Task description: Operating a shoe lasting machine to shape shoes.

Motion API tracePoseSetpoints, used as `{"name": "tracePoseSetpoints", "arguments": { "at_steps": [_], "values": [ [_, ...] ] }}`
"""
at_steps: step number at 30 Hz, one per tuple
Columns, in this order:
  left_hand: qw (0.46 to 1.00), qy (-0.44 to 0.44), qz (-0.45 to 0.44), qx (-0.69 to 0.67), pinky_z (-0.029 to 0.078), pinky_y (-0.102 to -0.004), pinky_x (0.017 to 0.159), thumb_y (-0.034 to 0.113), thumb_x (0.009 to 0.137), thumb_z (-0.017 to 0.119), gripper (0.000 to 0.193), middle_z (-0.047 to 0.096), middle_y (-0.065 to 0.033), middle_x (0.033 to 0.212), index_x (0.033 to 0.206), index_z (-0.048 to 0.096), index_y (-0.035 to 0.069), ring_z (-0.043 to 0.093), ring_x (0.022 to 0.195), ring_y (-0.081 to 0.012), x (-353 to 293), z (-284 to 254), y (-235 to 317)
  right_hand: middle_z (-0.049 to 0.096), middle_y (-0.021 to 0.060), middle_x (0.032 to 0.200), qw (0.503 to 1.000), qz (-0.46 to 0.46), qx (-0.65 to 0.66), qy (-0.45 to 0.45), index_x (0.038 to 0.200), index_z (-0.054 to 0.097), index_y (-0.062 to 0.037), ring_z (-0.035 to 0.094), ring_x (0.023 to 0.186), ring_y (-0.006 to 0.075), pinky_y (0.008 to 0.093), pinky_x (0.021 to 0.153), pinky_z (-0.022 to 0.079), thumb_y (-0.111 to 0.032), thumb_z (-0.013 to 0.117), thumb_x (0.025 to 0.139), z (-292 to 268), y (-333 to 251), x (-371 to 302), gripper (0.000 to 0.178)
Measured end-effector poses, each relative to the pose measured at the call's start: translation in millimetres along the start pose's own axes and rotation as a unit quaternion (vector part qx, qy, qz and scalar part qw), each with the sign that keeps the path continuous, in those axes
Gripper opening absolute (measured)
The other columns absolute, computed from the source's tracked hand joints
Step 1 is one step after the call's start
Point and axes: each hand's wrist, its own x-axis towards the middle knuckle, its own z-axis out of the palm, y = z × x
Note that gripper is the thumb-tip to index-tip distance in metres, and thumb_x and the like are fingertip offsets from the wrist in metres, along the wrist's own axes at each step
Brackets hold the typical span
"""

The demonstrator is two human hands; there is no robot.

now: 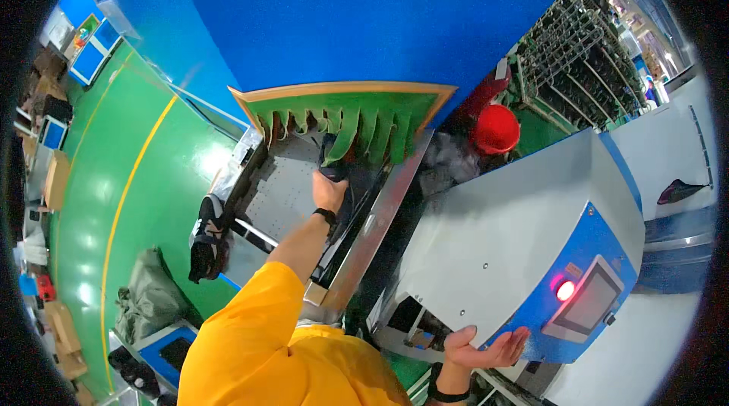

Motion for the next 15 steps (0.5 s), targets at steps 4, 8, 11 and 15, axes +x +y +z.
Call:
{"name": "tracePoseSetpoints", "arguments": {
  "at_steps": [4,8,11,15],
  "values": [
    [0.993,-0.057,0.059,-0.087,0.052,-0.0430,0.091,0.024,0.068,0.086,0.072,0.067,-0.0250,0.111,0.126,0.051,-0.001,0.066,0.107,-0.0392,-32.4,-53.7,4.0,0.050,0.0287,0.142,1.000,-0.009,0.003,0.004,0.144,0.042,0.0041,0.052,0.129,0.0446,0.0547,0.107,0.038,-0.034,0.054,0.099,7.5,-0.9,5.3,0.060],
    [0.979,-0.082,0.177,-0.064,0.052,-0.0418,0.094,0.024,0.067,0.088,0.076,0.067,-0.0237,0.117,0.129,0.051,0.001,0.066,0.111,-0.0363,-89.6,-129.6,4.8,0.052,0.0269,0.142,0.999,-0.006,0.021,0.026,0.139,0.047,0.0064,0.051,0.130,0.0422,0.0505,0.108,0.037,-0.030,0.056,0.100,9.6,-1.1,8.7,0.054],
    [0.956,-0.106,0.258,-0.097,0.052,-0.0415,0.096,0.024,0.066,0.089,0.079,0.068,-0.0210,0.118,0.132,0.050,0.003,0.067,0.111,-0.0354,-144.9,-189.0,32.8,0.055,0.0249,0.140,0.998,-0.005,0.038,0.054,0.136,0.051,0.0061,0.052,0.129,0.0413,0.0499,0.108,0.037,-0.030,0.058,0.099,13.6,-5.7,17.7,0.052],
    [0.928,-0.136,0.323,-0.130,0.048,-0.0365,0.100,0.018,0.061,0.091,0.086,0.062,-0.0146,0.121,0.134,0.048,0.001,0.061,0.115,-0.0252,-207.8,-231.4,43.5,0.053,0.0245,0.142,0.997,-0.002,0.054,0.046,0.138,0.050,0.0046,0.050,0.132,0.0404,0.0491,0.108,0.037,-0.034,0.060,0.097,1.7,-7.8,22.1,0.057]
  ]
}}
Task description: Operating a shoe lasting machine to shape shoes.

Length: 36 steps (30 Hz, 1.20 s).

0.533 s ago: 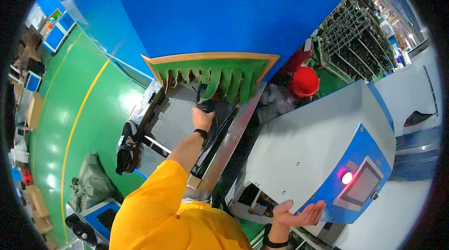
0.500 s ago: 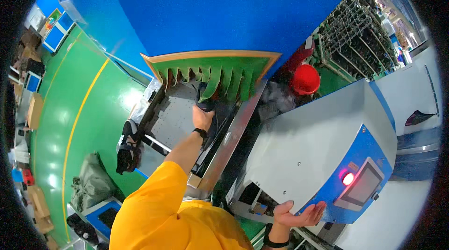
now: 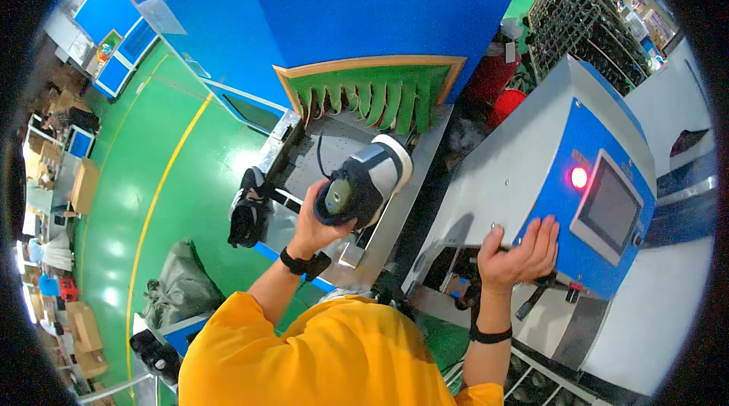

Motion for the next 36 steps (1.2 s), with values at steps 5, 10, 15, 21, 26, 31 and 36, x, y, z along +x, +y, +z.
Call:
{"name": "tracePoseSetpoints", "arguments": {
  "at_steps": [5,10,15,21,26,31,36],
  "values": [
    [0.993,-0.040,0.017,-0.107,0.046,-0.0353,0.103,0.015,0.060,0.090,0.092,0.060,-0.0115,0.126,0.138,0.044,0.000,0.058,0.119,-0.0208,-69.7,-4.8,55.4,0.050,0.0232,0.146,0.968,0.058,0.229,-0.081,0.143,0.045,0.0061,0.045,0.138,0.0396,0.0514,0.114,0.032,-0.035,0.065,0.093,-53.5,-1.1,-2.0,0.068],
    [0.861,-0.210,-0.105,-0.451,0.040,-0.0365,0.109,0.027,0.080,0.087,0.106,0.056,-0.0091,0.134,0.153,0.017,-0.002,0.053,0.126,-0.0201,-145.4,38.2,123.4,0.050,0.0172,0.148,0.386,0.382,0.818,-0.188,0.147,0.042,0.0052,0.042,0.142,0.0294,0.0446,0.117,0.033,-0.028,0.086,0.078,-127.6,-41.8,-12.2,0.088],
    [0.906,-0.306,-0.155,-0.246,0.052,-0.0360,0.096,0.060,0.098,0.056,0.081,0.067,-0.0173,0.118,0.147,0.040,-0.004,0.064,0.112,-0.0237,-166.6,42.9,141.8,0.065,0.0199,0.131,0.102,0.567,0.766,-0.286,0.141,0.052,0.0027,0.068,0.112,0.0316,0.0426,0.100,0.057,-0.038,0.060,0.094,-168.5,12.1,-61.2,0.062],
    [0.859,-0.321,-0.190,-0.352,0.051,-0.0338,0.095,0.016,0.093,0.074,0.056,0.065,-0.0088,0.114,0.140,0.047,0.001,0.063,0.108,-0.0205,-180.5,104.8,139.4,0.063,0.0200,0.133,-0.021,0.666,0.702,-0.253,0.144,0.047,0.0008,0.068,0.113,0.0313,0.0423,0.098,0.058,-0.039,0.063,0.091,-220.9,32.0,-105.0,0.068],
    [0.844,-0.316,-0.305,-0.309,0.038,-0.0204,0.057,0.014,0.097,0.069,0.012,0.054,0.0057,0.071,0.096,0.064,0.004,0.048,0.063,-0.0038,-192.7,142.8,152.5,0.059,0.0199,0.139,-0.022,0.689,0.700,-0.186,0.146,0.045,0.0004,0.065,0.117,0.0325,0.0431,0.101,0.055,-0.042,0.062,0.091,-247.6,59.2,-141.6,0.072],
    [0.952,-0.283,-0.098,-0.059,0.040,-0.0270,0.055,0.009,0.098,0.062,0.010,0.058,-0.0009,0.071,0.097,0.065,0.000,0.048,0.062,-0.0074,-207.8,135.6,131.0,0.055,0.0189,0.144,-0.036,0.672,0.722,-0.160,0.149,0.043,-0.0021,0.062,0.121,0.0347,0.0453,0.103,0.053,-0.049,0.060,0.093,-264.7,76.8,-164.1,0.076],
    [0.970,-0.088,-0.098,0.206,0.049,-0.0382,0.062,0.007,0.091,0.064,0.009,0.067,-0.0169,0.073,0.093,0.068,0.000,0.066,0.066,-0.0291,-189.8,84.9,126.5,0.061,0.0211,0.136,-0.086,0.646,0.756,-0.064,0.147,0.046,-0.0026,0.066,0.115,0.0338,0.0439,0.101,0.055,-0.048,0.060,0.093,-275.4,96.5,-199.2,0.072]
  ]
}}
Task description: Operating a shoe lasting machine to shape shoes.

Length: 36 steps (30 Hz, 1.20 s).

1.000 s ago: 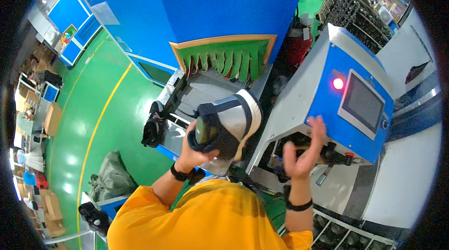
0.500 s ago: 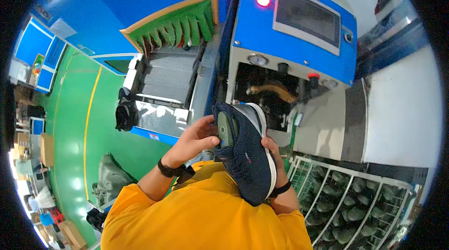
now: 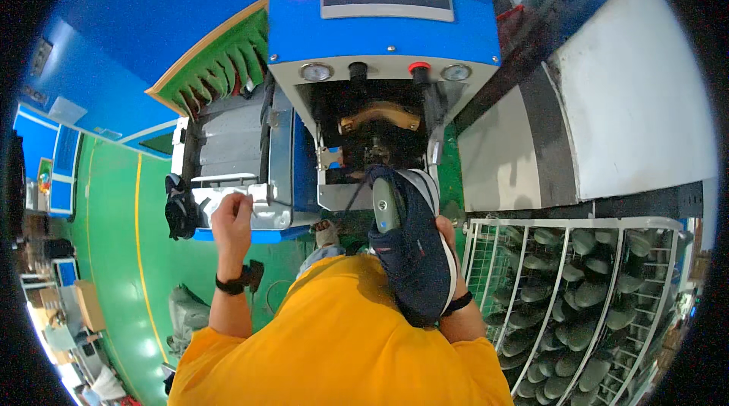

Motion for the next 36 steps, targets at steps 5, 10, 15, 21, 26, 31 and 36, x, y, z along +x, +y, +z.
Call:
{"name": "tracePoseSetpoints", "arguments": {
  "at_steps": [5,10,15,21,26,31,36],
  "values": [
    [0.877,-0.379,0.293,0.041,0.054,-0.0421,0.071,0.027,0.093,0.065,0.022,0.072,-0.0163,0.091,0.095,0.072,0.006,0.069,0.081,-0.0377,-16.9,29.0,-12.7,0.064,0.0190,0.132,0.985,-0.046,-0.118,0.117,0.144,0.049,-0.0007,0.067,0.111,0.0324,0.0433,0.098,0.056,-0.044,0.059,0.095,17.5,-16.2,-15.1,0.066],
    [0.905,-0.348,-0.101,-0.223,0.052,-0.0451,0.077,0.041,0.100,0.057,0.041,0.072,-0.0195,0.093,0.101,0.069,0.002,0.069,0.087,-0.0361,-34.9,104.3,63.6,0.066,0.0189,0.126,0.961,-0.050,-0.263,0.077,0.143,0.048,0.0025,0.069,0.107,0.0297,0.0402,0.093,0.058,-0.021,0.078,0.080,23.2,-34.1,2.2,0.074],
    [0.937,-0.299,0.173,-0.042,0.046,-0.0346,0.060,0.037,0.100,0.059,0.044,0.061,-0.0072,0.068,0.081,0.063,-0.002,0.059,0.065,-0.0145,-10.8,145.1,54.5,0.055,0.0105,0.141,0.827,-0.071,-0.536,0.155,0.155,0.033,-0.0009,0.054,0.125,0.0207,0.0334,0.105,0.043,-0.016,0.081,0.078,-26.6,-54.5,13.9,0.092],
    [0.784,-0.492,-0.088,-0.368,0.040,-0.0275,0.057,0.017,0.095,0.062,0.027,0.059,-0.0006,0.066,0.073,0.063,0.000,0.051,0.062,-0.0078,-19.7,84.5,26.8,0.058,0.0118,0.137,0.879,-0.006,-0.382,0.286,0.156,0.029,0.0018,0.057,0.121,0.0214,0.0323,0.103,0.045,-0.013,0.077,0.078,-34.3,-43.8,17.5,0.093],
    [0.650,-0.539,-0.031,-0.535,0.042,-0.0265,0.059,0.006,0.092,0.062,0.013,0.056,-0.0013,0.067,0.081,0.064,0.000,0.050,0.063,-0.0093,-2.7,63.5,-6.2,0.059,0.0083,0.133,0.780,-0.151,-0.573,0.198,0.154,0.035,-0.0003,0.056,0.119,0.0170,0.0308,0.102,0.044,-0.014,0.079,0.075,-9.9,-53.5,61.2,0.091],
    [0.768,-0.374,-0.211,-0.475,0.046,-0.0293,0.061,0.014,0.094,0.063,0.011,0.060,-0.0031,0.077,0.095,0.063,0.003,0.054,0.064,-0.0143,13.7,79.7,-24.6,0.063,0.0076,0.114,0.657,-0.212,-0.695,0.199,0.158,0.027,0.0017,0.061,0.094,0.0172,0.0295,0.081,0.052,-0.014,0.083,0.073,21.8,-64.5,108.7,0.103],
    [0.761,-0.331,-0.302,-0.469,0.048,-0.0302,0.060,0.018,0.094,0.064,0.014,0.059,-0.0027,0.074,0.089,0.064,0.005,0.058,0.064,-0.0159,15.9,111.7,-52.4,0.064,0.0214,0.117,0.433,-0.151,-0.853,0.250,0.161,0.023,-0.0065,0.065,0.104,0.0281,0.0345,0.089,0.052,-0.026,0.087,0.068,24.6,-66.4,156.0,0.114]
  ]
}}
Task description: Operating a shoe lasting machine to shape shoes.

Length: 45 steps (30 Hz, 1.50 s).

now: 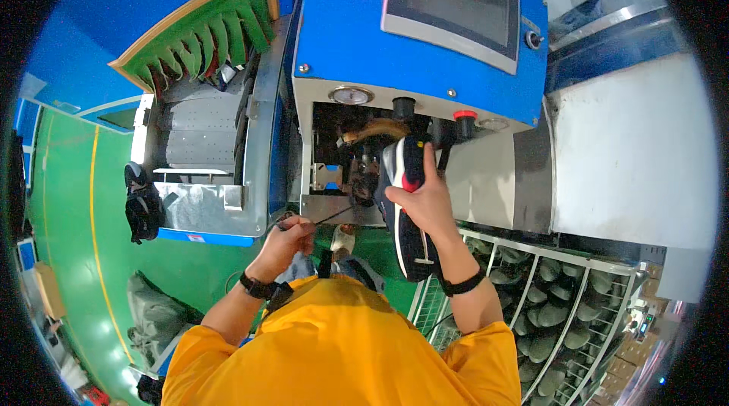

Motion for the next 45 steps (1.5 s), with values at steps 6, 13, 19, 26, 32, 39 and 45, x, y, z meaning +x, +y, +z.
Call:
{"name": "tracePoseSetpoints", "arguments": {
  "at_steps": [6,13,19,26,32,39,45],
  "values": [
    [0.998,-0.003,-0.055,0.027,0.050,-0.0328,0.059,0.020,0.096,0.064,0.022,0.064,-0.0054,0.071,0.083,0.067,0.002,0.062,0.062,-0.0166,20.4,-0.9,-8.5,0.047,0.0434,0.127,0.976,0.003,-0.200,-0.083,0.162,0.007,-0.0137,0.060,0.105,0.0571,0.0527,0.094,0.052,-0.038,0.079,0.073,40.5,-32.8,13.6,0.118],
    [1.000,0.024,-0.019,0.005,0.051,-0.0297,0.064,0.019,0.101,0.058,0.021,0.064,-0.0043,0.079,0.101,0.070,0.002,0.062,0.069,-0.0151,8.9,-28.1,16.1,0.037,0.0464,0.136,0.968,0.047,-0.242,-0.039,0.162,0.003,-0.0135,0.056,0.111,0.0591,0.0546,0.098,0.048,-0.039,0.075,0.079,54.1,-36.3,28.8,0.113],
    [0.998,0.039,0.004,0.049,0.050,-0.0289,0.063,0.020,0.101,0.055,0.022,0.062,-0.0028,0.078,0.103,0.068,0.003,0.061,0.069,-0.0144,5.7,-45.3,29.8,0.030,0.0458,0.143,0.961,0.034,-0.275,0.000,0.161,0.003,-0.0097,0.061,0.104,0.0576,0.0516,0.090,0.054,-0.042,0.075,0.083,58.2,-35.2,22.2,0.111],
    [0.991,-0.016,-0.028,0.127,0.050,-0.0279,0.061,0.024,0.100,0.056,0.025,0.062,-0.0040,0.078,0.104,0.064,0.001,0.061,0.066,-0.0143,6.4,-16.1,41.5,0.038,0.0412,0.132,0.966,-0.013,-0.233,0.111,0.161,0.005,-0.0051,0.060,0.097,0.0558,0.0528,0.085,0.053,-0.037,0.074,0.085,50.9,-38.8,-18.3,0.107],
    [0.970,-0.152,-0.049,0.184,0.052,-0.0302,0.064,0.042,0.100,0.056,0.043,0.067,-0.0092,0.084,0.109,0.061,0.001,0.066,0.072,-0.0174,4.1,1.6,31.8,0.041,0.0355,0.129,0.953,-0.115,-0.204,0.193,0.159,0.019,-0.0053,0.058,0.096,0.0561,0.0556,0.076,0.054,-0.029,0.081,0.078,73.2,-6.2,-106.6,0.105],
    [0.836,-0.420,-0.353,-0.003,0.058,-0.0355,0.083,0.077,0.096,0.032,0.082,0.070,-0.0199,0.111,0.134,0.054,0.007,0.071,0.095,-0.0253,3.0,19.9,-0.4,0.041,0.0391,0.137,0.976,-0.084,-0.163,0.116,0.154,0.036,-0.0090,0.055,0.113,0.0572,0.0558,0.092,0.050,-0.027,0.086,0.071,77.5,10.7,-234.1,0.099],
    [0.888,-0.321,-0.329,0.025,0.056,-0.0414,0.087,0.065,0.103,0.034,0.070,0.072,-0.0118,0.116,0.135,0.056,0.008,0.071,0.097,-0.0256,-0.5,-10.7,-42.5,0.044,0.0331,0.147,0.984,0.013,0.147,-0.103,0.159,0.023,-0.0038,0.051,0.133,0.0447,0.0452,0.107,0.046,-0.025,0.084,0.081,27.3,-32.0,-227.3,0.101]
  ]
}}
